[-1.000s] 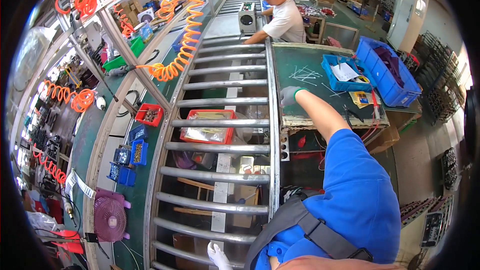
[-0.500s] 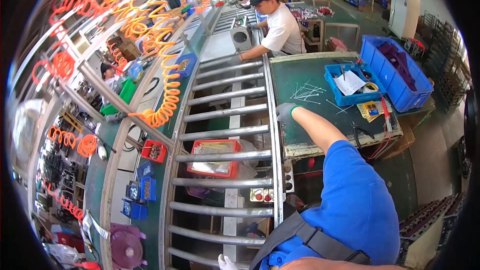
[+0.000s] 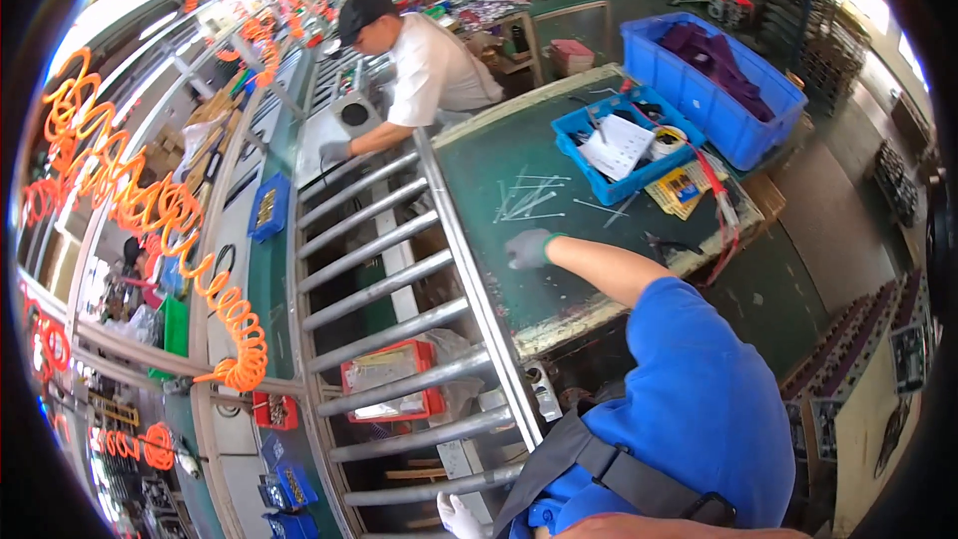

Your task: Assembling the internal components and wiring of an industrial electronic enclosure on an assembly line.

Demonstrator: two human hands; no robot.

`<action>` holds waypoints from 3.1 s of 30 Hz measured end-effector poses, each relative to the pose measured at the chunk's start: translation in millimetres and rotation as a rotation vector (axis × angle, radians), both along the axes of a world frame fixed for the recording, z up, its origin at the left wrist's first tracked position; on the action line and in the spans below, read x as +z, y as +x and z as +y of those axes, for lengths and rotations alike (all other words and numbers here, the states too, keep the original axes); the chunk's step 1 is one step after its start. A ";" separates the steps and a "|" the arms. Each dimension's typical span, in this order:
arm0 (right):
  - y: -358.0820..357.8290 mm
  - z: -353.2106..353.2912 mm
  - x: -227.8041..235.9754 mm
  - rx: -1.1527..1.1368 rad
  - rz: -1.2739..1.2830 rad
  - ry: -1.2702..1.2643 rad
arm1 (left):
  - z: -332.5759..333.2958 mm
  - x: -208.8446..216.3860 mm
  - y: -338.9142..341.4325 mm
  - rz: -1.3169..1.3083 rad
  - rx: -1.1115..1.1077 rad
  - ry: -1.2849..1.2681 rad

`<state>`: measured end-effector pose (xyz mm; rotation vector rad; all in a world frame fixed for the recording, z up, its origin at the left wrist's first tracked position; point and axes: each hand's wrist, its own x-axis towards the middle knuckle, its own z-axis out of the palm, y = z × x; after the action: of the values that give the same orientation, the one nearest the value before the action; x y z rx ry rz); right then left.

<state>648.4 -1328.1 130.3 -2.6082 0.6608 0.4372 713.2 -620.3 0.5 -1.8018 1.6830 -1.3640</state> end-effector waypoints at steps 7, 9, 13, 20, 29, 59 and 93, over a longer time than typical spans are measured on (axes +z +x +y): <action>-74.3 39.1 -47.6 -0.194 -0.001 -0.061 | -45.5 46.5 8.9 0.521 0.344 -0.202; -74.8 53.5 -50.1 -0.173 0.075 -0.057 | -54.9 55.9 8.5 0.680 0.414 -0.261; -71.2 64.6 -39.4 -0.125 0.259 -0.093 | -71.5 66.2 -4.5 1.025 0.537 -0.365; -71.2 62.5 -43.8 -0.086 0.257 -0.090 | -91.6 62.6 -50.7 1.644 0.724 -0.563; -73.9 68.0 -41.8 -0.072 0.262 -0.112 | -108.9 45.4 -91.8 1.965 0.775 -0.735; 130.3 -68.7 83.4 -0.159 -0.093 -0.054 | -96.2 44.7 -85.5 1.903 0.869 -0.918; 143.3 248.1 -32.4 -0.231 -0.314 0.424 | -65.9 107.5 -169.0 2.032 0.989 -0.796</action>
<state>791.8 -1080.0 97.9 -2.1077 0.6667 0.0787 544.2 -686.2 108.0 -3.8971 -0.2129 0.8994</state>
